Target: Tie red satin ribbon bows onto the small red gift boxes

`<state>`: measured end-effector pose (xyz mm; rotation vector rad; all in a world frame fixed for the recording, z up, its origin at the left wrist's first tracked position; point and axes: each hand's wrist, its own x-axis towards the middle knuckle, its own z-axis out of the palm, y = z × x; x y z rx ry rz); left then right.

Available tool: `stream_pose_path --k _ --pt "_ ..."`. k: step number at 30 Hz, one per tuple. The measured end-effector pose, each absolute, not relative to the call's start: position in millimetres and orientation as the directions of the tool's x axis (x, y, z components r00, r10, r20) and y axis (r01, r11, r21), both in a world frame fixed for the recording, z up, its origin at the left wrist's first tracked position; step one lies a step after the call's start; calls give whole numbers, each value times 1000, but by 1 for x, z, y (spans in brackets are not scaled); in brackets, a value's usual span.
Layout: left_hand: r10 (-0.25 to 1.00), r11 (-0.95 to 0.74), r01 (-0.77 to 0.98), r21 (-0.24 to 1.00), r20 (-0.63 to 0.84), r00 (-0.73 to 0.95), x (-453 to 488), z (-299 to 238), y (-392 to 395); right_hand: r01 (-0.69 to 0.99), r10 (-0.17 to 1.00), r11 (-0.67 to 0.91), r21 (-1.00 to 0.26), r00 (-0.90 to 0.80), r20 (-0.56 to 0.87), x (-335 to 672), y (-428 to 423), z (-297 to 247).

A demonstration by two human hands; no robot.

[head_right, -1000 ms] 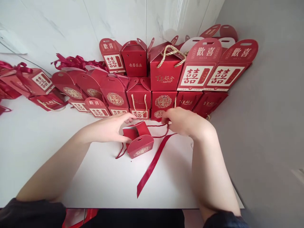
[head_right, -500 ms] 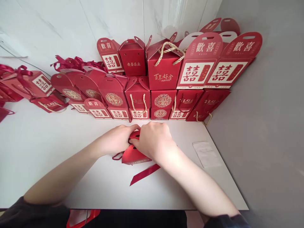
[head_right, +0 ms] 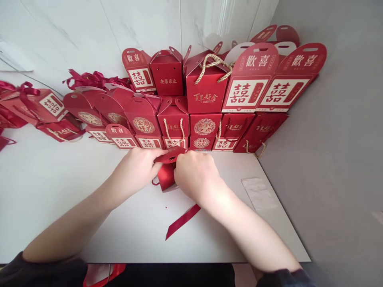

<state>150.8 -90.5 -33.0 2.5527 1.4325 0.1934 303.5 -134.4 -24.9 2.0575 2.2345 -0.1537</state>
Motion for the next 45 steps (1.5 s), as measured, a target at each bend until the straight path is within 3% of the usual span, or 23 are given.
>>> stream_pose_path --k 7,11,15,20,26,33,36,39,45 --pt "900 -435 890 133 32 435 153 -46 -82 952 916 306 27 -286 -280 321 -130 -16" --pt "893 -449 891 64 15 449 151 -50 -77 953 915 302 13 -286 -286 325 -131 -15" --pt "829 -519 819 245 -90 552 135 -36 -65 948 914 317 -3 -306 -266 326 -132 -14" --pt "806 -451 759 470 -150 572 127 -28 -59 928 894 371 35 -346 -283 325 -136 -13" --pt "875 -453 823 343 -6 484 139 -36 -68 910 857 410 -59 -407 -318 323 -139 -16" --pt "824 -421 764 489 -144 547 129 -29 -58 914 854 404 -42 -394 -341 322 -138 -15" --pt "898 -388 827 406 -34 439 137 -33 -69 907 841 404 -120 -420 -341 319 -138 -15" --pt "892 -428 835 345 10 453 143 -36 -77 910 845 387 -150 -415 -337 319 -138 -16" --pt "836 -373 787 492 -190 515 123 -25 -57 904 835 418 -91 -422 -353 322 -137 -15"
